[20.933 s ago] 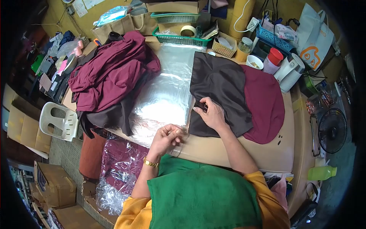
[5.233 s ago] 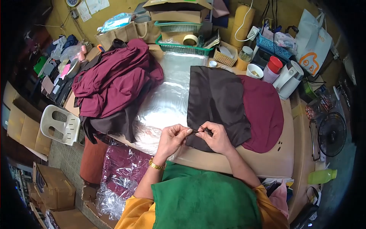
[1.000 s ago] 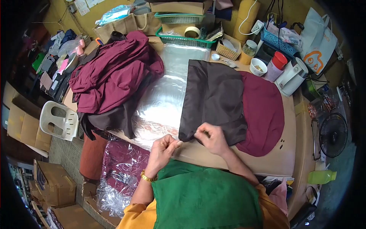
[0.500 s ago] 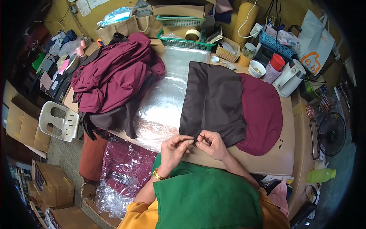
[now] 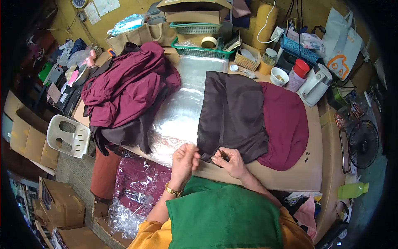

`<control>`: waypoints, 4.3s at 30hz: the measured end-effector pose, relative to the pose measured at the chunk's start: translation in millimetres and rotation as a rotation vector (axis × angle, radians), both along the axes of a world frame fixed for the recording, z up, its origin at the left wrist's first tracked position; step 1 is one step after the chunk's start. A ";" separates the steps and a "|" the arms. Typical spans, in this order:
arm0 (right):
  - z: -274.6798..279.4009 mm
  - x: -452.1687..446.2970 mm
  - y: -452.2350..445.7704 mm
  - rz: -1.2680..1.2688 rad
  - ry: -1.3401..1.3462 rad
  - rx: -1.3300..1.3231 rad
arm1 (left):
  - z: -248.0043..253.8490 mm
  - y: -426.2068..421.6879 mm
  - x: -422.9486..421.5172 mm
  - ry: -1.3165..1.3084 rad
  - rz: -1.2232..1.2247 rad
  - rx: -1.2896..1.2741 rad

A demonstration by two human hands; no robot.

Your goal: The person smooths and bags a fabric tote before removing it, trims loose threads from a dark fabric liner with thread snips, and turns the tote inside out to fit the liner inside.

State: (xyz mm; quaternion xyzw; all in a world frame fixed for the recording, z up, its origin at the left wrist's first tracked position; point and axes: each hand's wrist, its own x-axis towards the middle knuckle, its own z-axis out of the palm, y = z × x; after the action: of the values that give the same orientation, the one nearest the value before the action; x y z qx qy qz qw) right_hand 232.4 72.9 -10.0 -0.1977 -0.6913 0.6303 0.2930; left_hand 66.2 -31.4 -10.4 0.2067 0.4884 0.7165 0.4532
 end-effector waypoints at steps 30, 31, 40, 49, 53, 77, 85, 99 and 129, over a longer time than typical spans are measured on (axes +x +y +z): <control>13.0 8.1 5.8 -0.014 0.067 -0.146 | 17.2 9.4 -5.8 -0.357 -0.053 0.109; 15.5 9.2 4.2 -0.022 0.082 -0.155 | 17.1 5.0 -17.5 -0.523 -0.066 0.247; 41.4 -16.6 11.9 0.142 -0.093 0.419 | 6.3 -13.1 -6.9 0.717 -0.512 -0.305; -8.1 -60.5 83.9 -0.052 -0.434 0.732 | 52.6 -36.0 -16.1 1.064 -0.157 -0.368; -14.2 -50.1 104.4 -0.409 -0.294 0.483 | 56.4 -87.8 -70.0 0.688 -0.050 -0.331; 34.6 -120.7 158.5 -0.110 -0.127 0.473 | 83.9 -10.8 -109.6 -0.313 0.020 0.691; 62.7 -62.0 125.1 0.348 -0.035 0.177 | 34.5 68.2 52.3 0.882 -1.187 0.279; 0.9 1.3 110.4 -0.193 -0.465 0.562 | -21.9 51.7 86.6 0.979 -1.273 0.362; 21.1 26.9 252.0 -0.706 -0.555 0.394 | 22.6 31.0 32.2 0.767 -0.905 -0.094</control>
State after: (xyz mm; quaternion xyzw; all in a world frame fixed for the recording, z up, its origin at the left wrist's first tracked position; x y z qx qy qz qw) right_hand 259.3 324.9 11.1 -0.5212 -0.7402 0.2731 0.3253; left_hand 98.5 -0.3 12.2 0.6182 0.5117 0.3038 0.5135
